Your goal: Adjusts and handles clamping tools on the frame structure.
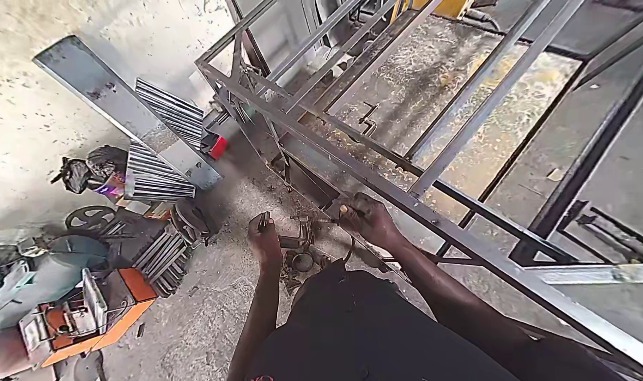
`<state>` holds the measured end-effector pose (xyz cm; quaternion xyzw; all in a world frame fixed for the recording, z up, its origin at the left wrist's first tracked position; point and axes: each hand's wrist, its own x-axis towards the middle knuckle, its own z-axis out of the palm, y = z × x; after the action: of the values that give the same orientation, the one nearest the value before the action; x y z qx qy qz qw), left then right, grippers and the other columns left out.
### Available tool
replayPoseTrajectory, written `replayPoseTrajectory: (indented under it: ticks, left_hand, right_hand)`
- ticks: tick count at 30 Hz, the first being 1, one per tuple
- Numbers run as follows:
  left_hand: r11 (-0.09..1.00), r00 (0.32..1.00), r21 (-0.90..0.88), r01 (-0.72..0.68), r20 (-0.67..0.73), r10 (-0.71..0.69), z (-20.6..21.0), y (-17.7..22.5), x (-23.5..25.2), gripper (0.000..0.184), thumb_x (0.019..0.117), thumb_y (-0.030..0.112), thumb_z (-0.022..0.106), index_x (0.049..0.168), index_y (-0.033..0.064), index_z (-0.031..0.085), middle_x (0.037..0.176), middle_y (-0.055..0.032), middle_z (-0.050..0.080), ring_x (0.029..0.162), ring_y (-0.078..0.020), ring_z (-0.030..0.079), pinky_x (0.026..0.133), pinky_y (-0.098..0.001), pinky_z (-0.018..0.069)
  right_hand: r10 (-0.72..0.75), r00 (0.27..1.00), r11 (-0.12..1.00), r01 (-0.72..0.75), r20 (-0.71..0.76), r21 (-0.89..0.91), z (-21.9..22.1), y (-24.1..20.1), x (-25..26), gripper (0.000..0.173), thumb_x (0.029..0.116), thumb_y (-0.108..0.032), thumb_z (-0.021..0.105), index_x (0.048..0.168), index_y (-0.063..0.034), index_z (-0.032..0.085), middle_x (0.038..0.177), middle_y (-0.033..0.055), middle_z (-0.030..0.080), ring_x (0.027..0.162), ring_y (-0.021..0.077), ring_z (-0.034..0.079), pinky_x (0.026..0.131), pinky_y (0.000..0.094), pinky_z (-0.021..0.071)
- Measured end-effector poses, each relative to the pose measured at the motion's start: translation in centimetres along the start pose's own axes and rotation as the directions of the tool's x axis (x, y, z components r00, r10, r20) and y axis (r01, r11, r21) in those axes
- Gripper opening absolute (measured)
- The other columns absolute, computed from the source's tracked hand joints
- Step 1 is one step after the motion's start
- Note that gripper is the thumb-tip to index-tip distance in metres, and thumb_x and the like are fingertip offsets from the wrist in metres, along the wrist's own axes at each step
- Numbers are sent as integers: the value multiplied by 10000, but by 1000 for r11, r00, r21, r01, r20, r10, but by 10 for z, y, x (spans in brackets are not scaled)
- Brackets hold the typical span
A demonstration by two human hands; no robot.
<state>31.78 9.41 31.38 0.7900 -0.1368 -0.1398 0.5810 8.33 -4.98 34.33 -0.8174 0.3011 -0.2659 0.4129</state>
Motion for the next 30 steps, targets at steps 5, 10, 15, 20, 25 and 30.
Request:
replayPoseTrajectory:
  ticks: [5, 10, 15, 20, 25, 30]
  left_hand:
    - [989, 995, -118, 90, -24, -93, -1, 6, 2, 264, 923, -38, 680, 1186, -22, 665, 997, -120, 669, 857, -139, 631, 781, -299, 538]
    - [993, 992, -46, 113, -46, -115, -7, -3, 13, 264, 914, -2, 705, 1175, 15, 673, 983, -115, 669, 855, -161, 635, 768, -345, 540]
    - [995, 995, 3, 105, -4, -105, -5, -2, 10, 233, 922, 19, 706, 1154, 21, 694, 968, -108, 688, 859, -154, 650, 794, -347, 548]
    - [996, 995, -14, 90, -31, -90, -4, -3, 17, 229, 922, 9, 701, 1151, 8, 690, 959, -113, 687, 849, -154, 647, 781, -342, 545]
    - [998, 998, 10, 55, 14, -55, -4, -4, 17, 224, 919, 1, 688, 1143, 1, 689, 996, -110, 684, 883, -141, 644, 812, -326, 542]
    - [992, 992, -20, 122, 25, -122, -1, -2, 15, 235, 934, 4, 681, 1169, -4, 681, 964, -105, 669, 824, -138, 625, 751, -310, 534]
  right_hand:
    - [70, 981, 972, -108, 182, 207, 14, 14, -12, 284, 1031, -281, 567, 986, -65, 744, 902, 39, 680, 850, 109, 634, 810, 360, 535]
    - [-46, 998, 954, 34, 34, 298, 16, -6, -16, 272, 1033, -263, 580, 1157, -116, 773, 1021, 20, 726, 958, 92, 666, 881, 321, 567]
    - [76, 990, 987, -90, 115, 130, 18, 22, 7, 249, 1043, -249, 565, 1178, -160, 755, 1068, 26, 697, 985, 125, 659, 893, 380, 559]
    - [-128, 965, 981, 89, 229, 172, 21, 1, -18, 276, 1048, -288, 562, 1134, -138, 777, 1071, 40, 721, 1056, 116, 642, 981, 335, 515]
    - [-41, 998, 997, 38, 57, 62, 15, -7, 7, 281, 1037, -299, 550, 1163, -178, 771, 989, 23, 678, 909, 129, 637, 810, 374, 554]
    - [109, 979, 966, -145, 172, 214, 26, 25, 3, 235, 1025, -195, 553, 1006, -57, 742, 969, 53, 675, 927, 119, 636, 851, 348, 537]
